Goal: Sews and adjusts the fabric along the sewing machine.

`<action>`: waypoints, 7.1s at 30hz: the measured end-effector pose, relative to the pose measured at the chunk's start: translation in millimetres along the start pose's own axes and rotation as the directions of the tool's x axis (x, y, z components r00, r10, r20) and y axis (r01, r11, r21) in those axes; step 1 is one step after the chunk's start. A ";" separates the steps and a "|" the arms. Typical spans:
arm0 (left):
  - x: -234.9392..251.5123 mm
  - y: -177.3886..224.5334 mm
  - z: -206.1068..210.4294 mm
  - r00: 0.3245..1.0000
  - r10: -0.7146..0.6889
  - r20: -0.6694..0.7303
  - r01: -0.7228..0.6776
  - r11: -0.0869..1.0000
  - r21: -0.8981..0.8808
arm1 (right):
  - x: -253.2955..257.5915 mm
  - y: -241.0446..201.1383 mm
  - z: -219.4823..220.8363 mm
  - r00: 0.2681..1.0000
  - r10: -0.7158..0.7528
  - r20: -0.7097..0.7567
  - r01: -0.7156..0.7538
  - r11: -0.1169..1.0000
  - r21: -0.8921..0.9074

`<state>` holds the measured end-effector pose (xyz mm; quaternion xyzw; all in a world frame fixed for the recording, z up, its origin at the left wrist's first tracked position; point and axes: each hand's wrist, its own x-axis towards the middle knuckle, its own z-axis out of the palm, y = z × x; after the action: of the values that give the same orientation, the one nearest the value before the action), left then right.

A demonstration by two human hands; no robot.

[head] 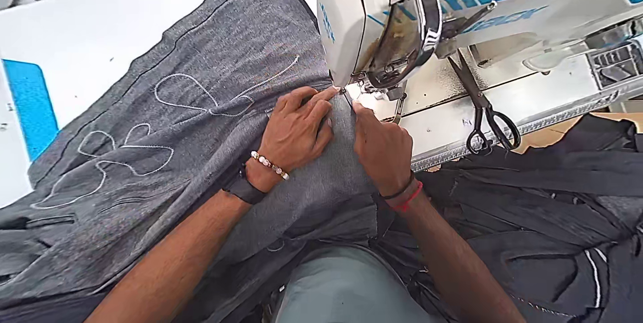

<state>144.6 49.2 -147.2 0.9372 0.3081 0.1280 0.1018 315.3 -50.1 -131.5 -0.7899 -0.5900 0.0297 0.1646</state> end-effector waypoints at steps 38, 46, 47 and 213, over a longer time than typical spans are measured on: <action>-10.6 -20.2 -98.5 0.943 -0.202 0.265 0.173 0.977 0.127 | -44.7 9.6 7.0 0.978 -0.201 0.054 0.198 0.979 0.054; 13.4 -18.0 5.2 0.981 0.177 -0.079 -0.183 0.981 -0.066 | 6.7 77.5 -34.3 0.999 -0.044 -0.029 0.048 0.983 0.176; 10.1 -19.3 4.9 0.980 0.190 -0.065 -0.194 0.979 -0.062 | 9.4 78.6 -30.8 0.998 -0.069 -0.005 0.069 0.981 0.180; -3.1 14.6 8.6 0.999 0.035 -0.031 -0.032 0.995 0.094 | -66.9 -11.4 -27.0 0.992 0.129 0.003 -0.123 0.936 0.331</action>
<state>152.8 34.8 -151.9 0.9438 0.2994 0.1305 0.0506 291.1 -116.3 -112.5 -0.7874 -0.5234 0.1314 0.2979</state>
